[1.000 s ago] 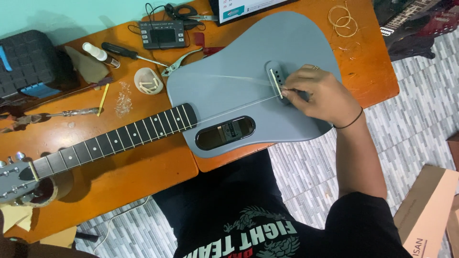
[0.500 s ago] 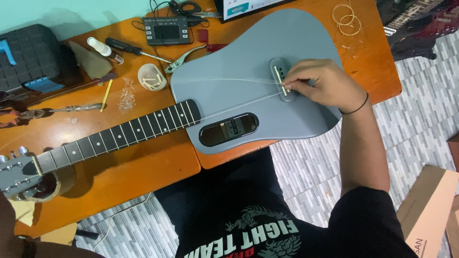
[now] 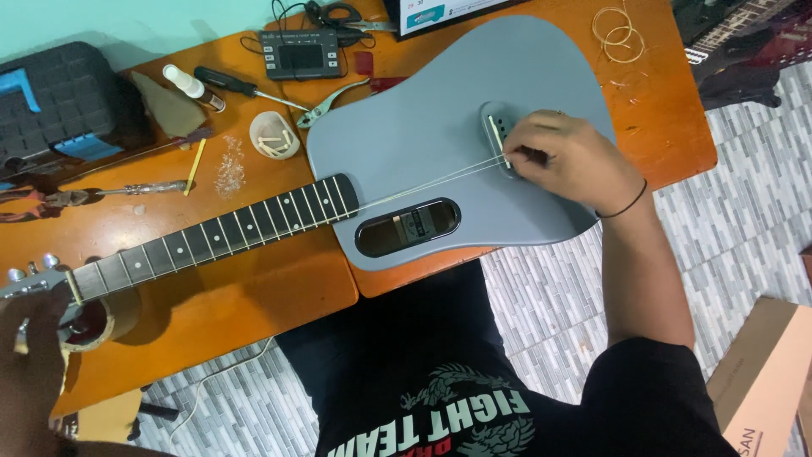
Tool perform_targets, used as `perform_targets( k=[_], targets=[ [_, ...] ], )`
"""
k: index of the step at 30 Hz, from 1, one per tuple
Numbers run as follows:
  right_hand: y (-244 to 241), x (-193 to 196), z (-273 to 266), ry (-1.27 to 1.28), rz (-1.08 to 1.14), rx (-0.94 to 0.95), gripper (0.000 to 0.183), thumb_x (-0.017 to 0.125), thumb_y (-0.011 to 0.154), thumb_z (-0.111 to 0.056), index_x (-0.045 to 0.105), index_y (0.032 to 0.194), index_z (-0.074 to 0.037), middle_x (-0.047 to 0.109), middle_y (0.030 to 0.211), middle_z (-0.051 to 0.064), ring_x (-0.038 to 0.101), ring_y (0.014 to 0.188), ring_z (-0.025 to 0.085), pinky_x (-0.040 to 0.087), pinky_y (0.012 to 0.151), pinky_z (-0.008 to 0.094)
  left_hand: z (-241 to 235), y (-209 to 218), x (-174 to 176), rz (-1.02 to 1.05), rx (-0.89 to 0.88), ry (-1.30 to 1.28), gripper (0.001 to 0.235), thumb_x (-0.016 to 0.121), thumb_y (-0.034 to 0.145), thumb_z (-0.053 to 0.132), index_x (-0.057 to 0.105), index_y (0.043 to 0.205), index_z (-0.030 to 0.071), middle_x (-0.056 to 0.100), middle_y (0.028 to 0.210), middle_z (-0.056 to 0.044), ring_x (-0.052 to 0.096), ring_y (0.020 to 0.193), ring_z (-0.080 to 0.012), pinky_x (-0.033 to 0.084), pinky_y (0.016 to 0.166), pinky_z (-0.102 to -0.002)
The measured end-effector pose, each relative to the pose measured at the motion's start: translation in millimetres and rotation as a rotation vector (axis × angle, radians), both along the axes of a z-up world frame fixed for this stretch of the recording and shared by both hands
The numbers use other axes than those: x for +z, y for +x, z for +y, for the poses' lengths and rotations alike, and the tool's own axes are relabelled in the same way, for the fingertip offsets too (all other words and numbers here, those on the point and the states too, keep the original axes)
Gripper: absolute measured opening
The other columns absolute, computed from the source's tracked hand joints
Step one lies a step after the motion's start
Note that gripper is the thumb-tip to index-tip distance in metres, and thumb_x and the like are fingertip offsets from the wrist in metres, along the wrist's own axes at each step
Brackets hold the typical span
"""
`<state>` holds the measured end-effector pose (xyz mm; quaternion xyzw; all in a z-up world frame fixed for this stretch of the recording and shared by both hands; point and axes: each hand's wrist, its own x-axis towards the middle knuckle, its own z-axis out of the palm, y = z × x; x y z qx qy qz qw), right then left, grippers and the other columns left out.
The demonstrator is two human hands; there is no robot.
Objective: The person replaces a guitar string on a gray acoustic guitar. They thread the string through the bridge, pull it taut, and wind it onto the tuning peg at the headstock.
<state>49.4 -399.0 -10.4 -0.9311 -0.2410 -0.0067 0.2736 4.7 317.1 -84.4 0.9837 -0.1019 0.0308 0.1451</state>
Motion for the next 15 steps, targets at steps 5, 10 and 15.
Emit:
perform_targets(
  k=[5, 10, 15],
  targets=[
    [-4, -2, 5, 0.042, -0.024, -0.008, 0.003, 0.069, 0.100, 0.003, 0.070, 0.098, 0.001, 0.068, 0.100, 0.011, 0.065, 0.095, 0.026, 0.055, 0.087, 0.036, -31, 20, 21, -0.132, -0.081, 0.048, 0.018, 0.060, 0.127, -0.014, 0.077, 0.123, -0.011, 0.075, 0.121, -0.024, 0.069, 0.113, -0.0373, 0.055, 0.106, -0.046],
    [-12, -6, 4, 0.152, -0.046, -0.008, 0.003, 0.070, 0.100, 0.005, 0.073, 0.102, 0.003, 0.067, 0.106, 0.014, 0.066, 0.098, 0.026, 0.056, 0.091, 0.035, -53, 24, 21, -0.135, 0.006, -0.028, 0.011, 0.074, 0.110, -0.017, 0.079, 0.117, -0.010, 0.075, 0.119, -0.024, 0.065, 0.109, -0.0387, 0.049, 0.100, -0.045],
    [-15, -14, 6, 0.030, -0.032, -0.091, 0.011, 0.075, 0.101, -0.001, 0.076, 0.110, 0.004, 0.070, 0.115, 0.018, 0.066, 0.107, 0.031, 0.054, 0.099, 0.042, -60, 23, 7, -0.353, -0.058, 0.011, 0.009, 0.087, 0.109, 0.002, 0.085, 0.117, 0.006, 0.072, 0.113, -0.012, 0.057, 0.106, -0.0303, 0.036, 0.099, -0.044]
  ],
)
